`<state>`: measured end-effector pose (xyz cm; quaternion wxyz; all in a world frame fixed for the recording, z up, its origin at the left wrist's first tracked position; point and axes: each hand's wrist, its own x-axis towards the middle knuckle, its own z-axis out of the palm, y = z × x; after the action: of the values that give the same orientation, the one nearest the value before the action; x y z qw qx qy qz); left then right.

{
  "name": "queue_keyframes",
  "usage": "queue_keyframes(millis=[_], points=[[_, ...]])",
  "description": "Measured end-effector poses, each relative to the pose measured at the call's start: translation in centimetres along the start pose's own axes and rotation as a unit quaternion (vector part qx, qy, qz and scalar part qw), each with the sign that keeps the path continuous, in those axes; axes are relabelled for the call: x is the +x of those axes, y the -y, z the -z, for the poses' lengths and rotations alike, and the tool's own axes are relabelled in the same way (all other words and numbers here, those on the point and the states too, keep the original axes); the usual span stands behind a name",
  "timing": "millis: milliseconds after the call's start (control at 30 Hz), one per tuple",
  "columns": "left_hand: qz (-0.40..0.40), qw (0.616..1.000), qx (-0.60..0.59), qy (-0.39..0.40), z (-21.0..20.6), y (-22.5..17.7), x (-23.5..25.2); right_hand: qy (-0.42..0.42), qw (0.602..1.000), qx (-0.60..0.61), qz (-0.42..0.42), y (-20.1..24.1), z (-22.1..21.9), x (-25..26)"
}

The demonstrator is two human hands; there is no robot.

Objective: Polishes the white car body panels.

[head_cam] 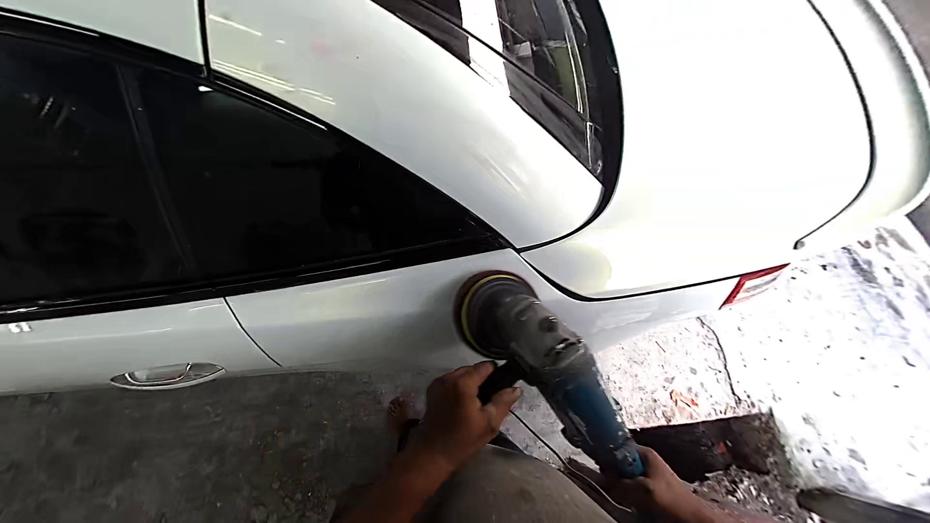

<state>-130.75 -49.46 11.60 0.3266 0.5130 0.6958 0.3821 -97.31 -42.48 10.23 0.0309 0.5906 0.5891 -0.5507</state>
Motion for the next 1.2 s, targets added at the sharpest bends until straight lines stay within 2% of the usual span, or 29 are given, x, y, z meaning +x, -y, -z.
queue_keyframes(millis=[100,200,300,400,533,633,733,800,867,967,1200], points=[[-0.031,0.999,0.029,0.02,-0.5,-1.4,1.6,-0.019,0.997,0.068,-0.022,-0.4,-0.8,-1.3],[-0.055,0.997,0.051,-0.005,0.5,-0.8,1.3,-0.012,0.996,0.087,-0.015,0.9,-2.6,-1.5],[-0.041,0.995,0.072,-0.054,3.7,1.9,-0.9,0.018,0.999,0.035,0.031,3.4,-5.2,0.0],[0.0,0.992,0.056,-0.112,7.8,5.9,-4.1,0.073,0.992,-0.052,0.083,5.7,-8.1,3.9],[0.042,0.979,0.005,-0.199,14.5,11.8,-8.6,0.169,0.953,-0.214,0.133,14.0,-13.3,7.4],[0.097,0.959,-0.043,-0.263,19.7,14.8,-12.5,0.231,0.912,-0.296,0.168,21.9,-17.9,6.6],[0.164,0.93,-0.099,-0.314,22.9,16.0,-15.8,0.285,0.872,-0.339,0.208,27.4,-20.8,6.0],[0.184,0.915,-0.116,-0.339,23.7,15.6,-17.1,0.305,0.863,-0.336,0.22,28.4,-21.7,5.3],[0.179,0.917,-0.116,-0.338,24.3,14.9,-16.7,0.311,0.874,-0.306,0.211,28.2,-21.4,4.8],[0.181,0.93,-0.112,-0.3,23.4,12.4,-14.4,0.297,0.904,-0.245,0.185,26.3,-17.8,4.0],[0.133,0.976,-0.109,-0.131,14.7,5.1,-7.2,0.144,0.975,-0.141,0.09,17.3,-6.5,-2.5]])
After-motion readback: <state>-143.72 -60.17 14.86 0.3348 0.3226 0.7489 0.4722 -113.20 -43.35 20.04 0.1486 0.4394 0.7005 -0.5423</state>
